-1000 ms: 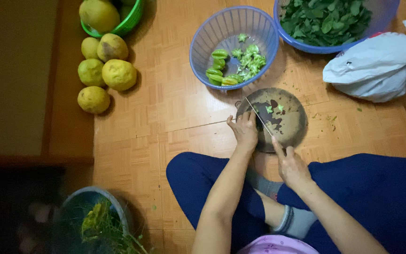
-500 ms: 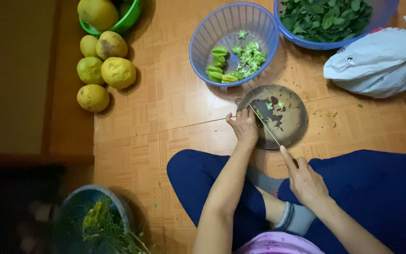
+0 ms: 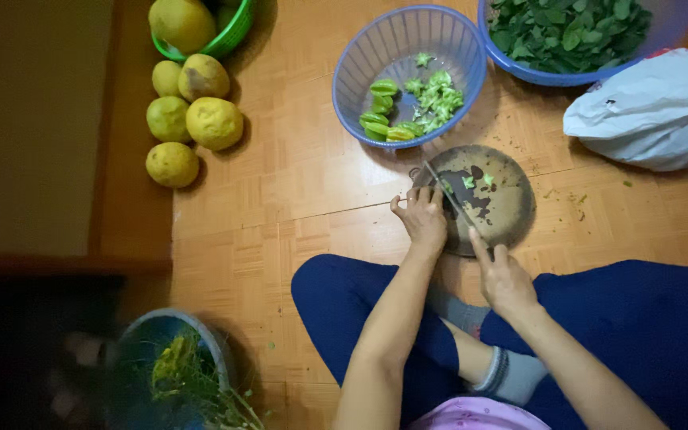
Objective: The person sits on the floor and uses a knife to slice starfruit on a round wooden cutting board. Sliced pieces are periodically transferred into a blue plastic basket. The person continues slicing additional starfruit pieces throughout the clip.
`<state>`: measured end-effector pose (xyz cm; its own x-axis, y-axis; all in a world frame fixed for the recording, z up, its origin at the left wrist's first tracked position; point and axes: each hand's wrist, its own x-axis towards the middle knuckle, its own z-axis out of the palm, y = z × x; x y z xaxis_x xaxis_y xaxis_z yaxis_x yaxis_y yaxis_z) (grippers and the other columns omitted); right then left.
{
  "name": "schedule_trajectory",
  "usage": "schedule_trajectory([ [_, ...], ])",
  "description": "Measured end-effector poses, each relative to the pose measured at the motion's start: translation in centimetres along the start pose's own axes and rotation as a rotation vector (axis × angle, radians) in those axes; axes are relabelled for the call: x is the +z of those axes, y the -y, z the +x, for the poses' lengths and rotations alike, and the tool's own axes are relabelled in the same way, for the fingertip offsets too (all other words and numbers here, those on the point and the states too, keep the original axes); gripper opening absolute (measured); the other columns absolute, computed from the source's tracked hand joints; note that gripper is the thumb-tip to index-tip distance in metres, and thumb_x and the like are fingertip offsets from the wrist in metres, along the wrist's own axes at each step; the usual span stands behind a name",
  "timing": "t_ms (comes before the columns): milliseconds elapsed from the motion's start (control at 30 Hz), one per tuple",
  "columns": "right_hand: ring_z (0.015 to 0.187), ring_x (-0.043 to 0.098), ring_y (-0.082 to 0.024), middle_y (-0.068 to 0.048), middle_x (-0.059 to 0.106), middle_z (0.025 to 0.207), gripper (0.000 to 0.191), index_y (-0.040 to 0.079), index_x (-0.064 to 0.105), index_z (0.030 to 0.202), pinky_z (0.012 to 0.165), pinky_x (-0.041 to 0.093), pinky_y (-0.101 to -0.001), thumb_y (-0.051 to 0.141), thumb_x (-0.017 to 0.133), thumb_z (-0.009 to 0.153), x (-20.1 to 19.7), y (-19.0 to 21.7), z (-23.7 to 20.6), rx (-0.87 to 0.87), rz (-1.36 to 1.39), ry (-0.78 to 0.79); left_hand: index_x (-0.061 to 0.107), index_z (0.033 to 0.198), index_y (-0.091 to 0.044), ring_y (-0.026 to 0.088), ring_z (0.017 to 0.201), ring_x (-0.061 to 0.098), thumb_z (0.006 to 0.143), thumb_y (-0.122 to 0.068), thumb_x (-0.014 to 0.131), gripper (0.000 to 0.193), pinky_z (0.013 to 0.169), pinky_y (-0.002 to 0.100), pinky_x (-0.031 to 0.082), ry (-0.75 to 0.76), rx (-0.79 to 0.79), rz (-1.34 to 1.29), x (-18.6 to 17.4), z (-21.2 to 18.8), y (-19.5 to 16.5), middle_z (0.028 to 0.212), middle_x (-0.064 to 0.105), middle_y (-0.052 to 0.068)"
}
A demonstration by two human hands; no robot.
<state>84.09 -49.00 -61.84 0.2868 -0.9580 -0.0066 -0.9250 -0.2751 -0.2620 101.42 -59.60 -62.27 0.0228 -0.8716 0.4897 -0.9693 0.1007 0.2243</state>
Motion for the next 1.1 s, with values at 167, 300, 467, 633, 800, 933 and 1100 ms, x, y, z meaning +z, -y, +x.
schedule_trajectory([
  [167,0.079,0.064,-0.042,-0.022,0.058,0.094,0.071,0.017,0.03,0.162,0.071,0.056,-0.0513,0.017,0.056,0.097,-0.7,-1.4,0.5,0.025,0.334,-0.151,0.075,0.118,-0.014,0.021,0.115,0.062,0.084,-0.008,0.063,0.037,0.106,0.058,0.027,-0.041,0.01,-0.055,1.3,-0.2,0.3,0.109,0.072,0.001],
  [300,0.08,0.065,-0.043,-0.021,0.058,0.103,0.071,0.02,0.03,0.162,0.071,0.057,-0.0529,0.02,0.055,0.096,-3.6,-1.4,-1.6,0.039,0.294,-0.132,0.074,0.119,-0.015,0.02,0.115,0.063,0.09,-0.008,0.062,0.032,0.108,0.058,0.027,-0.052,-0.037,-0.054,2.1,0.4,0.3,0.11,0.072,0.0],
  [467,0.082,0.068,-0.04,-0.017,0.057,0.107,0.072,0.031,0.027,0.159,0.071,0.059,-0.0519,0.018,0.055,0.095,-6.9,-0.4,-4.3,0.078,0.109,0.092,0.074,0.117,-0.014,0.022,0.119,0.061,0.089,-0.009,0.061,0.031,0.108,0.059,0.027,-0.017,-0.04,-0.003,1.6,0.4,-0.2,0.107,0.07,0.0],
  [633,0.082,0.069,-0.039,-0.018,0.055,0.104,0.086,0.031,0.021,0.16,0.07,0.06,-0.0518,0.011,0.058,0.085,-6.5,-0.1,-4.6,0.073,0.078,0.166,0.073,0.114,-0.012,0.023,0.12,0.06,0.087,-0.008,0.06,0.03,0.107,0.06,0.026,-0.014,-0.036,-0.014,0.8,0.0,-0.5,0.109,0.07,0.002],
  [800,0.086,0.069,-0.042,-0.021,0.055,0.106,0.088,0.025,0.021,0.161,0.071,0.061,-0.0506,0.004,0.057,0.084,-3.5,-0.1,-3.7,0.016,0.091,0.098,0.073,0.112,-0.011,0.023,0.121,0.06,0.088,-0.007,0.059,0.029,0.108,0.06,0.025,0.02,-0.049,-0.009,0.5,-0.3,-0.5,0.111,0.071,0.002],
  [933,0.082,0.068,-0.041,-0.025,0.054,0.108,0.09,0.018,0.02,0.163,0.073,0.06,-0.0493,0.005,0.059,0.083,-1.2,-0.2,-1.7,-0.034,0.012,0.048,0.073,0.115,-0.012,0.023,0.123,0.06,0.088,-0.008,0.059,0.03,0.108,0.06,0.025,-0.003,-0.043,-0.005,0.6,-0.5,-0.4,0.111,0.071,0.002],
  [1100,0.085,0.066,-0.04,-0.022,0.055,0.106,0.082,0.019,0.017,0.164,0.073,0.06,-0.0469,0.013,0.057,0.093,0.0,-0.4,0.5,0.017,0.045,0.124,0.074,0.118,-0.014,0.024,0.123,0.059,0.087,-0.008,0.06,0.035,0.108,0.059,0.025,-0.016,-0.045,-0.01,0.8,-0.5,0.0,0.112,0.071,0.002],
])
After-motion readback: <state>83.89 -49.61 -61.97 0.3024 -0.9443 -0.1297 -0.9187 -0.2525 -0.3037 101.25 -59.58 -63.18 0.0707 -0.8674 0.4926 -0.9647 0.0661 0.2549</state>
